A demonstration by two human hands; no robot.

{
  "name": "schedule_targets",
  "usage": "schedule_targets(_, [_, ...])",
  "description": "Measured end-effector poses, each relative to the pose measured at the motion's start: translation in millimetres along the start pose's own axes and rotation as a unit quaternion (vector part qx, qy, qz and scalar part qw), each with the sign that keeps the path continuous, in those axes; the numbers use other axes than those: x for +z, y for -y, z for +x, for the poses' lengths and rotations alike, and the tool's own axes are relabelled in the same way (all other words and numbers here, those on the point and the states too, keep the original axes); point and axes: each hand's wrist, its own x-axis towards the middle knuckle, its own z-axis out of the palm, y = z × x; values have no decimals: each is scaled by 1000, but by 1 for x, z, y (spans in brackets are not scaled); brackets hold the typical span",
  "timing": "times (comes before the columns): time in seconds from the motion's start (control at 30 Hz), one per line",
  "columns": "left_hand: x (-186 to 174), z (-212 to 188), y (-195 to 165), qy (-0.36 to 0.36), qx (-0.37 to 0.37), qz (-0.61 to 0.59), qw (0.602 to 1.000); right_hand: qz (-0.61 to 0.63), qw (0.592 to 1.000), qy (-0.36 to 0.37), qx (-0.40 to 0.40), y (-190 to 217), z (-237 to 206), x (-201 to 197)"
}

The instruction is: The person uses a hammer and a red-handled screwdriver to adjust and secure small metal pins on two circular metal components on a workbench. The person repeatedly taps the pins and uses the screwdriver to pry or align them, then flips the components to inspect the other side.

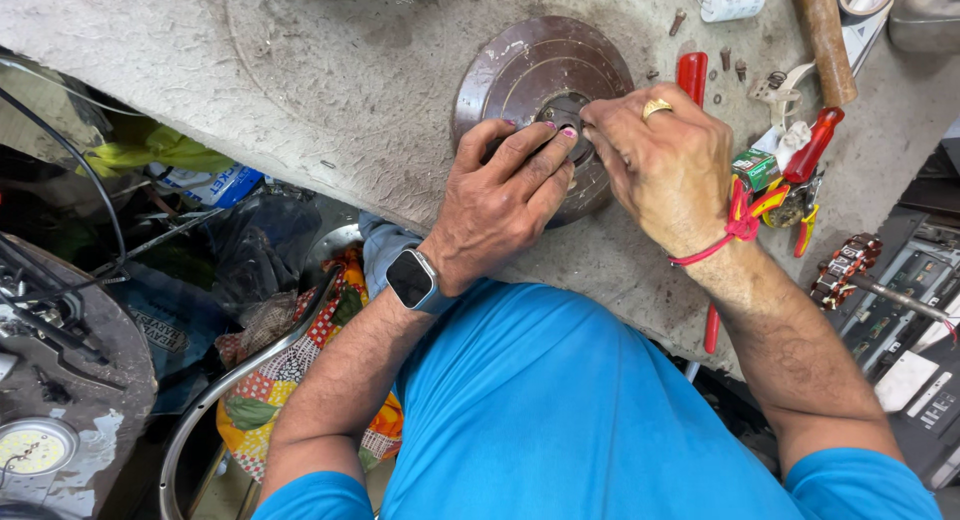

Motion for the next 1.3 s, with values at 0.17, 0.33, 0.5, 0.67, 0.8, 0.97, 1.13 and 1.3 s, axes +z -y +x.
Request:
schedule_targets(0.17, [0,-2,-3,-4,-7,5,1000,24,999,16,30,-6,1,-2])
schedule_targets(0.33, [4,-3,-3,-15,-3,8,1000,17,999,38,8,-9,-3,-2])
schedule_targets(0.5, [6,-5,-3,-23,2,14,1000,12,999,39,24,-9,-2,-1])
schedule_targets(0.67, [7,-7,-3,-25,9,10,1000,-22,999,47,12,-5,1,-4])
schedule_targets(0.8, [7,-7,-2,-22,9,8,1000,-91,995,51,-8,5,4,-4])
schedule_targets(0.97, [6,-7,-3,-17,3,10,1000,-148,985,84,-23,10,14,-2])
schedule_targets(1.13, [6,-7,-4,-16,-4,8,1000,-194,975,103,-44,5,18,4])
schedule_targets(1.3, [4,-5,-2,-18,-1,13,1000,-160,978,134,-18,-8,17,9])
